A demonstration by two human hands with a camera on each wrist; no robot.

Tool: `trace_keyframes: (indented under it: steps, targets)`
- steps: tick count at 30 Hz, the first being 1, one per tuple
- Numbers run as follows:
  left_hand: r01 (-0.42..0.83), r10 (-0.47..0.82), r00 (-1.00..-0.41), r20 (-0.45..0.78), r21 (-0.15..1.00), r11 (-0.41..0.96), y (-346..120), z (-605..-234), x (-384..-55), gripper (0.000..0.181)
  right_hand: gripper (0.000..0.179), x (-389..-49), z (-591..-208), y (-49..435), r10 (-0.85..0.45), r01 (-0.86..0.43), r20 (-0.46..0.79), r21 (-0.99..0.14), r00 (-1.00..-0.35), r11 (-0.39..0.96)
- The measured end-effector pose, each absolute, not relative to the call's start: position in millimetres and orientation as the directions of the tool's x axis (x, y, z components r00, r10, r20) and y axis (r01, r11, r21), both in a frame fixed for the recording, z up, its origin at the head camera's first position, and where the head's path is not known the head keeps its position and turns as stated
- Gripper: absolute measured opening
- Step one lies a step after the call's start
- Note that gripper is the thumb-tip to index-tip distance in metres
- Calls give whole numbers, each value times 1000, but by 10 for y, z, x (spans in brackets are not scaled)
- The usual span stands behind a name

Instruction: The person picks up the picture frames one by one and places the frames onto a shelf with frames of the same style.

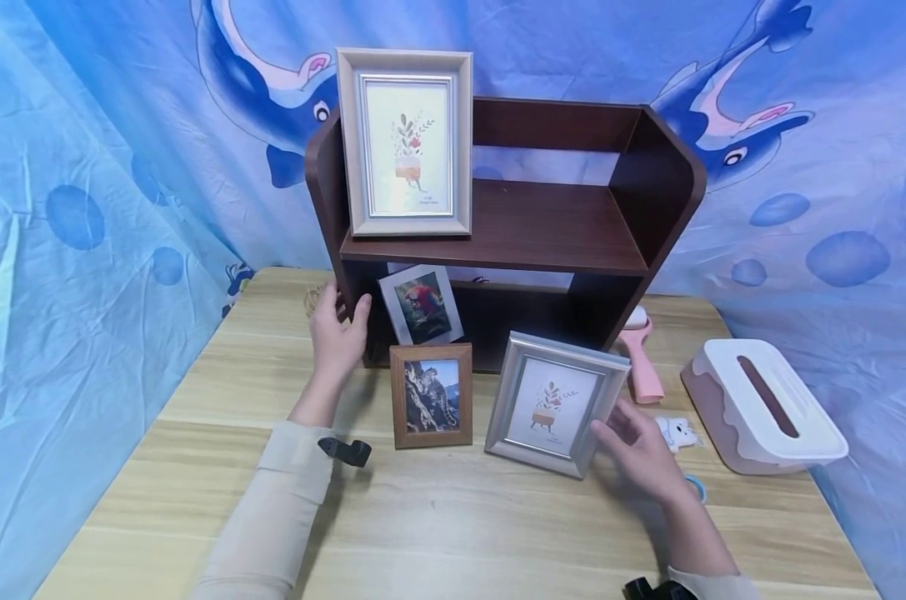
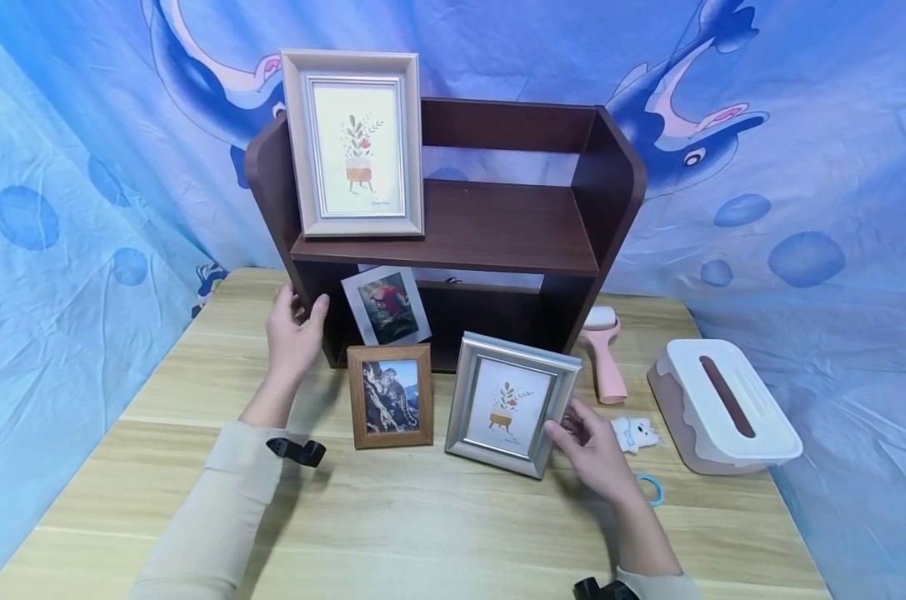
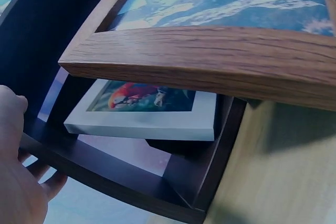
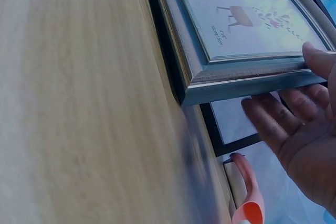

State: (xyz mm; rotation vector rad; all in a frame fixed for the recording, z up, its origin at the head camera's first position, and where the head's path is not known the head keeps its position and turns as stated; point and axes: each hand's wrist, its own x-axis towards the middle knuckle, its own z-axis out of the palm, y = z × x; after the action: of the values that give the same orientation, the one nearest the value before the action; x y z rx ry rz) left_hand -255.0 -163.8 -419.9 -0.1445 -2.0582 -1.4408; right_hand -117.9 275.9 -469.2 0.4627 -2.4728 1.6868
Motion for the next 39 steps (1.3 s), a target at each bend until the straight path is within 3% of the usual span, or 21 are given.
trace_keyframes:
  steps: [8, 21, 29, 35, 39]
  targets:
    - [413, -283, -790, 543, 814, 409, -1648, -4184, -2552, 25, 39, -1169, -4727, 2752, -174, -345, 310, -909, -935, 234]
    - [450, -293, -733, 613, 761, 467, -1620, -4256, -2567, 24, 39, -1139, -4708, 2739, -114, -356, 341, -920, -933, 164]
    - [479, -308, -698, 646, 741, 471, -1621, -4284, -2587, 26, 40, -1090, -4418, 2703, -57, -426, 422, -902, -905, 75]
    - [480, -296, -700, 650, 735, 479, -1635, -4274, -2580, 26, 39, -1050, -4137, 2701, -47, -483, 483, -875, -874, -16]
    - [476, -291, -710, 642, 741, 474, -1639, -4279, -2577, 26, 35, -1031, -3957, 2713, -46, -543, 542, -840, -839, -2]
